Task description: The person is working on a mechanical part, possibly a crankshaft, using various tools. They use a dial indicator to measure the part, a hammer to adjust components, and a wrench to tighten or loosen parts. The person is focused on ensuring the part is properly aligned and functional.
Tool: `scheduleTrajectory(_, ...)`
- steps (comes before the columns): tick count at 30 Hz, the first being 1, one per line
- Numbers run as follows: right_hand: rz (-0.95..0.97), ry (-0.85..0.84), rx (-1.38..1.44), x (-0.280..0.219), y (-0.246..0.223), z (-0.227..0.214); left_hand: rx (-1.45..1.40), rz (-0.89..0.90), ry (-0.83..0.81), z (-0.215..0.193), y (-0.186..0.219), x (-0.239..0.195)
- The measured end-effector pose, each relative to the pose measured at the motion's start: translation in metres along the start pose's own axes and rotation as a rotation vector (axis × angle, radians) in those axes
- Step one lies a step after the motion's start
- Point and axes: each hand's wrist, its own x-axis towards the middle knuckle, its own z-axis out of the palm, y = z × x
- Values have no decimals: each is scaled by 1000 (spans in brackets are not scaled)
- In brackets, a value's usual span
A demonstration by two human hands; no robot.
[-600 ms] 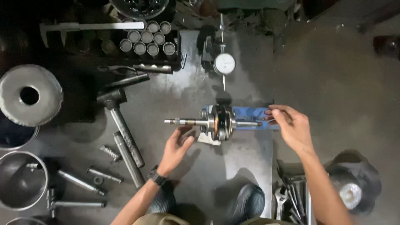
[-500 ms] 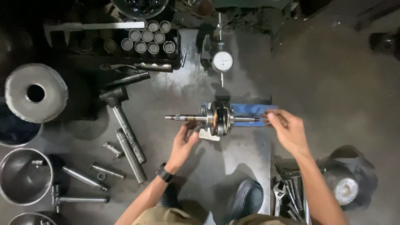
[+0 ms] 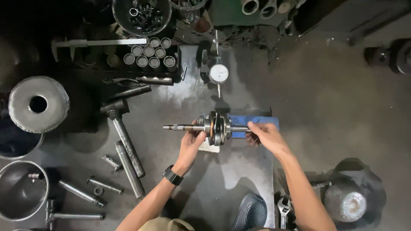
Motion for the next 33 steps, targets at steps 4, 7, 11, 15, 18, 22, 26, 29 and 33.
scheduleTrajectory(4,64,-6,89,1,-6,7,93,-69,25,8,16,-5)
scheduleTrajectory(7,60,-9,55,2,-6,8,119,-42,27,12,18,-6)
scheduleTrajectory(11,-13,-67,195,11,5,5,123,-47,33,7,10,-5)
scheduleTrajectory(15,-127,-34,113,4,1,2,168,-60,51,5,7,-4)
scheduleTrajectory(18,-204,12,-45,-1,-4,2,123,-37,37,9,14,-5)
scheduleTrajectory(22,-531,-23,-57,1,7,5,168,-35,37,9,19,-6)
scheduleTrajectory(26,-10,115,74,58,92,26,-62,-10,71,14,27,-3)
scheduleTrajectory(29,149,189,245,77,105,63,-269,-39,90,12,21,-5)
scheduleTrajectory(33,285,199,304,84,80,88,-342,-65,183,3,7,-7)
